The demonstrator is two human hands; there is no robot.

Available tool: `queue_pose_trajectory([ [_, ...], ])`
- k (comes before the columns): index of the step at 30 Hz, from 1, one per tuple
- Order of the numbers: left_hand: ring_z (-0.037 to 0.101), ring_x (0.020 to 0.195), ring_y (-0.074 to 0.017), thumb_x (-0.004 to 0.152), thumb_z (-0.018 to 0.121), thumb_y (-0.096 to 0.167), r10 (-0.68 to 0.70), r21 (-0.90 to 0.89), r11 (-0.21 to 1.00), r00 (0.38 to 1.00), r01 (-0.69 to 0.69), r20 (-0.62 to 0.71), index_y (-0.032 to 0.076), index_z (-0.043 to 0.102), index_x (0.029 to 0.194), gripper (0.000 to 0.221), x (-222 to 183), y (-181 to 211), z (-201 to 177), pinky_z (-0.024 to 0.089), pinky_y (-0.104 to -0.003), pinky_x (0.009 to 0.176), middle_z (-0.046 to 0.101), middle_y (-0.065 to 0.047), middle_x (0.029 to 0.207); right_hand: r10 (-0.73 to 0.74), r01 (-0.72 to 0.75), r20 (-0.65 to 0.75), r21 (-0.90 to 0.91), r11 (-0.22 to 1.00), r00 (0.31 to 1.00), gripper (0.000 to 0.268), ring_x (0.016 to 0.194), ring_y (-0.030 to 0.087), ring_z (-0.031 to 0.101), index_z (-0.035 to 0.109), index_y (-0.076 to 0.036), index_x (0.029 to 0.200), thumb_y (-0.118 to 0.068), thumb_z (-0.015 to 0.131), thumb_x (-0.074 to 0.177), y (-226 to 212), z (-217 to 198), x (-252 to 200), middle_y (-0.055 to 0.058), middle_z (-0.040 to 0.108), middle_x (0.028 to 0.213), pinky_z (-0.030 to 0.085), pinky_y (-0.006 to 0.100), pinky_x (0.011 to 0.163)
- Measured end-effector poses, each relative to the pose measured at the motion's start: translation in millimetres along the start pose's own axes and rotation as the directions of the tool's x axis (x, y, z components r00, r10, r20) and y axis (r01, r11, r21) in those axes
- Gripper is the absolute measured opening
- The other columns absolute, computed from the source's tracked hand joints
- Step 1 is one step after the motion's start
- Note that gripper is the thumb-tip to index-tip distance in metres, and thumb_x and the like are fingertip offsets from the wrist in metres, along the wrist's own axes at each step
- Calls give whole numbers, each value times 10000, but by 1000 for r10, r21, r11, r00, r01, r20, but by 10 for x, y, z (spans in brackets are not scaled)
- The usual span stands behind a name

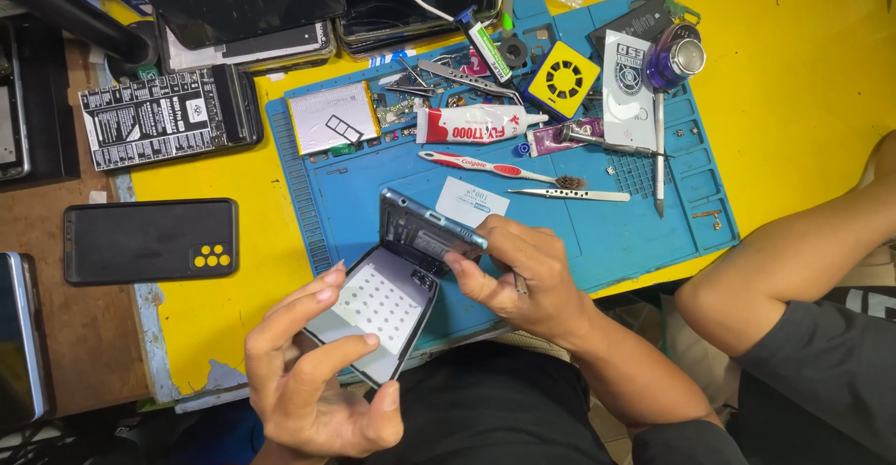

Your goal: Prying the internal frame of a smartphone away from the screen assembly using a metal prying tool.

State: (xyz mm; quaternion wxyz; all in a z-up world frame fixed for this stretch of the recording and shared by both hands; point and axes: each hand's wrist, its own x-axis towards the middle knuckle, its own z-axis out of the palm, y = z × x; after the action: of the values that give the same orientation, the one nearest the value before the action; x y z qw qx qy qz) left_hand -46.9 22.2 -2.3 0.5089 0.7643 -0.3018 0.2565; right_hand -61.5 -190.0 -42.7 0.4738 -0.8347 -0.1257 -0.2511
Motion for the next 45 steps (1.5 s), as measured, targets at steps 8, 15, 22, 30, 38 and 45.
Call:
queue_pose_trajectory([
  [8, 625, 1392, -420, 945, 479, 391, -310, 18, 951, 948, 310, 70, 134, 658, 1050, 331, -200, 70, -292, 590, -455, 1123, 510, -227, 1431, 124, -124, -71, -5, 992, 990, 395, 546, 161, 284, 412, -76, 710, -183, 685, 974, 145, -2, -97, 23, 351, 633, 224, 311, 507],
  [15, 694, 1227, -474, 846, 667, 307, -133, 64, 990, 980, 125, 146, 77, 549, 1192, 432, -286, -341, -576, 629, -522, 1067, 486, -383, 1437, 314, -313, -2, 61, 948, 949, 331, 532, 93, 515, 617, -8, 1258, -245, 616, 1027, 256, -11, -239, 0, 586, 702, 401, 247, 456],
  [22, 604, 1332, -335, 744, 892, 307, -365, 165, 931, 797, 327, 481, 84, 641, 1310, 659, -285, -490, -1110, 525, -468, 1093, 573, -182, 1427, 581, -535, -63, 318, 782, 812, 146, 471, 153, 599, 559, -9, 1011, -143, 612, 1033, 363, 26, -367, 101, 636, 757, 461, 253, 427],
  [30, 524, 1303, -292, 774, 919, 263, -406, 232, 912, 658, 339, 635, 122, 632, 1391, 694, -485, -644, -1257, 494, -449, 1030, 522, -109, 1415, 576, -496, -93, 410, 765, 812, 167, 455, 171, 526, 554, 34, 1055, -129, 585, 1062, 355, -44, -365, 111, 537, 660, 519, 274, 414],
  [38, 526, 1252, -336, 779, 895, 266, -315, 277, 946, 676, 167, 667, 159, 691, 1270, 542, -324, -732, -1487, 472, -493, 994, 556, -117, 1369, 576, -457, -147, 466, 758, 804, 175, 441, 101, 362, 498, -16, 1015, -163, 577, 1067, 376, -72, -339, 36, 339, 529, 530, 277, 430],
  [45, 567, 1288, -302, 750, 880, 239, -310, 296, 942, 740, 156, 597, 171, 693, 1280, 565, -315, -867, -1712, 545, -451, 937, 577, -112, 1413, 664, -468, -190, 572, 674, 724, 166, 398, 72, 255, 497, -49, 968, -163, 575, 1059, 469, -199, -334, -6, 252, 486, 485, 280, 393],
])
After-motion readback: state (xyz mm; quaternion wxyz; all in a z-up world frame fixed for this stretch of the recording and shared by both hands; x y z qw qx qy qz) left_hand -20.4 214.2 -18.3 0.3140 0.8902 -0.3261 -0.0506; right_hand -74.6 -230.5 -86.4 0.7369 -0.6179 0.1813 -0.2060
